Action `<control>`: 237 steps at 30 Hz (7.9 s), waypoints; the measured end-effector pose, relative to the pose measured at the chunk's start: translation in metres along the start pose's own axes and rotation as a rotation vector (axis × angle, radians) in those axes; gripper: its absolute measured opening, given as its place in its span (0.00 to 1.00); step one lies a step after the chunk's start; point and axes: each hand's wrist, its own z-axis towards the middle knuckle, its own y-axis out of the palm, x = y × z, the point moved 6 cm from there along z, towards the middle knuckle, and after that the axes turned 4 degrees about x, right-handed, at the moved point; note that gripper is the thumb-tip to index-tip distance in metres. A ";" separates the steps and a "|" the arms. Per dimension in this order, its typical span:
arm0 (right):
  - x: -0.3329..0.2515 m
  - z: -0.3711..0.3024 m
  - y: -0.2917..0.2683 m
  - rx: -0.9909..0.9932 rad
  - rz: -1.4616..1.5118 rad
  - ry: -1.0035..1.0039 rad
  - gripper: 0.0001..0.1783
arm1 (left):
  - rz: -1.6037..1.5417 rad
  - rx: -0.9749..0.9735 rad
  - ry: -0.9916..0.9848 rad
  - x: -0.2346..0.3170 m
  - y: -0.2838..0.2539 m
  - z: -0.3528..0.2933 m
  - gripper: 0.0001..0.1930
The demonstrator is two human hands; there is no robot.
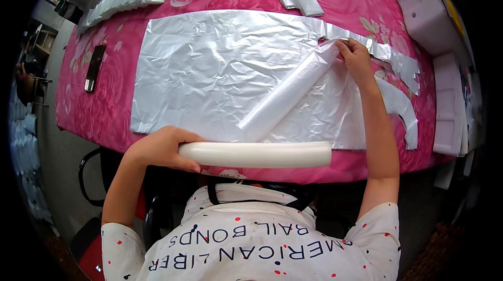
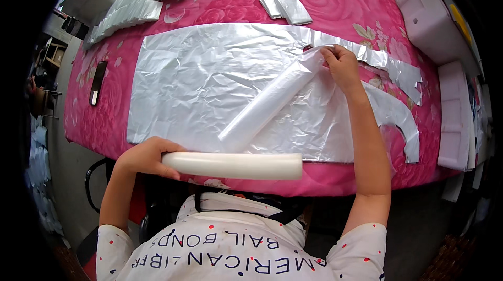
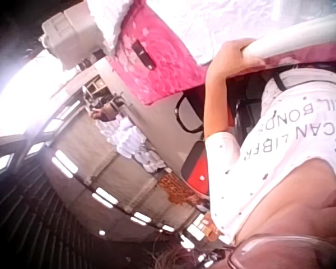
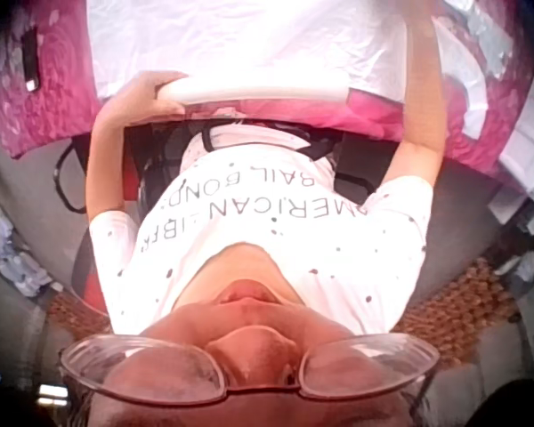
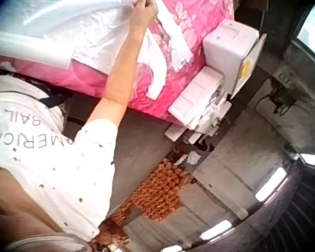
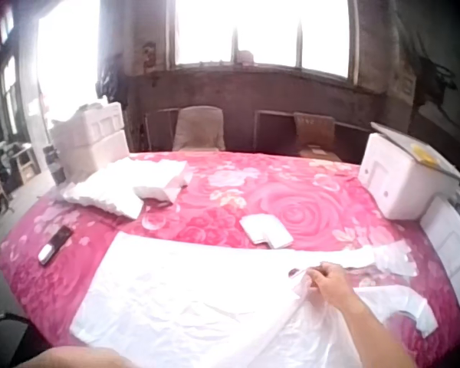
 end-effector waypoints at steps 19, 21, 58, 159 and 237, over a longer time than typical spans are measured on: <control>-0.025 0.017 0.050 -0.033 -0.158 -0.029 0.13 | 0.799 0.242 0.629 0.039 0.081 0.075 0.42; -0.038 0.004 0.047 0.088 -0.173 -0.150 0.14 | 0.771 0.265 0.605 0.041 0.088 0.074 0.43; -0.080 -0.092 0.093 -0.131 -0.607 -0.821 0.24 | 0.713 0.395 0.550 0.045 0.130 0.069 0.40; -0.073 -0.191 0.084 -0.207 -0.379 -0.843 0.13 | 0.624 0.727 0.759 0.049 0.076 0.060 0.19; -0.089 -0.272 0.248 -0.629 -0.297 -0.576 0.34 | -1.266 0.633 -0.300 -0.091 0.148 -0.035 0.09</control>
